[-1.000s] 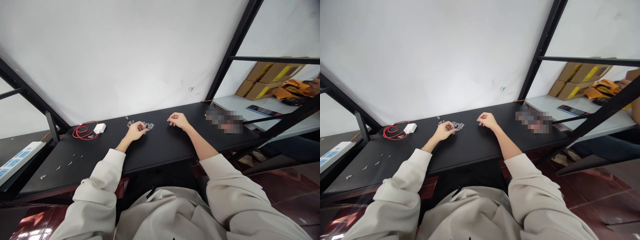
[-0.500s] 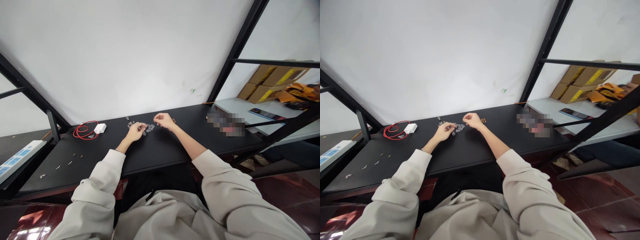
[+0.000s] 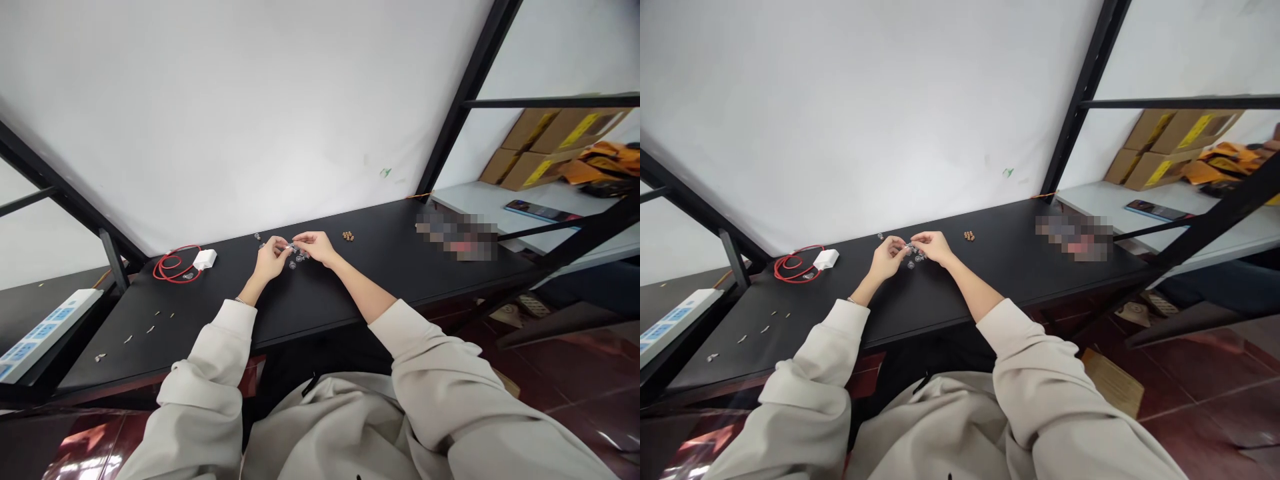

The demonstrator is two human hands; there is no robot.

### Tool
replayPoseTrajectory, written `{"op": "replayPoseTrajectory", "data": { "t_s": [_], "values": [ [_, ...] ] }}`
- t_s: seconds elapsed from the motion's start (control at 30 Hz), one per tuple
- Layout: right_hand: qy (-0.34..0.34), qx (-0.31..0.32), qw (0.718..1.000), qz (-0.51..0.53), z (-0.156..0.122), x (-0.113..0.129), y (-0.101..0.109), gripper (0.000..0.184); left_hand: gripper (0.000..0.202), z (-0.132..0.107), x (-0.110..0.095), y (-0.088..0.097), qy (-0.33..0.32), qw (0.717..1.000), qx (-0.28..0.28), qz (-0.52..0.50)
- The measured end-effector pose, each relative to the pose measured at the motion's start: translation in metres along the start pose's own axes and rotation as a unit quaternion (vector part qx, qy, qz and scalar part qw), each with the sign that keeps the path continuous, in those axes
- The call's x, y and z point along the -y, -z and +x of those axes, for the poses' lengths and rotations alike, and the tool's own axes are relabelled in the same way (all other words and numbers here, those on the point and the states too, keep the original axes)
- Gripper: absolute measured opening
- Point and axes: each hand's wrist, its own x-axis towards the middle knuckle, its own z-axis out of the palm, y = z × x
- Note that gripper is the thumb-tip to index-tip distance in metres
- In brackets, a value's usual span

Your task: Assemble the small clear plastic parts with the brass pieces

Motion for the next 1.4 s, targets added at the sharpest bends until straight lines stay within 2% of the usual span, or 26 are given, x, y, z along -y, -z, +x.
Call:
{"op": "replayPoseTrajectory", "data": {
  "t_s": [0.37, 0.6, 0.77, 1.03, 1.4],
  "values": [
    [-0.019, 0.038, 0.998, 0.048, -0.002, 0.006, -0.004, 0.029, 0.024, 0.001, 0.005, -0.001, -0.009, 1.0, 0.0, 0.001],
    [-0.018, 0.036, 0.998, 0.054, 0.0, 0.003, -0.003, 0.032, 0.027, -0.001, -0.002, 0.001, -0.021, 1.0, -0.011, 0.019],
    [-0.036, 0.056, 0.997, 0.046, 0.001, -0.001, -0.002, 0.04, 0.033, -0.001, -0.003, -0.001, -0.03, 1.0, -0.002, -0.01],
    [-0.049, 0.059, 0.996, 0.038, 0.001, -0.002, -0.002, 0.037, 0.04, 0.001, 0.004, -0.003, -0.04, 0.998, -0.006, -0.046],
    [-0.062, 0.057, 0.995, 0.049, -0.002, 0.003, -0.003, 0.031, 0.037, -0.002, -0.009, 0.001, -0.036, 0.999, 0.01, -0.039]
  ]
}}
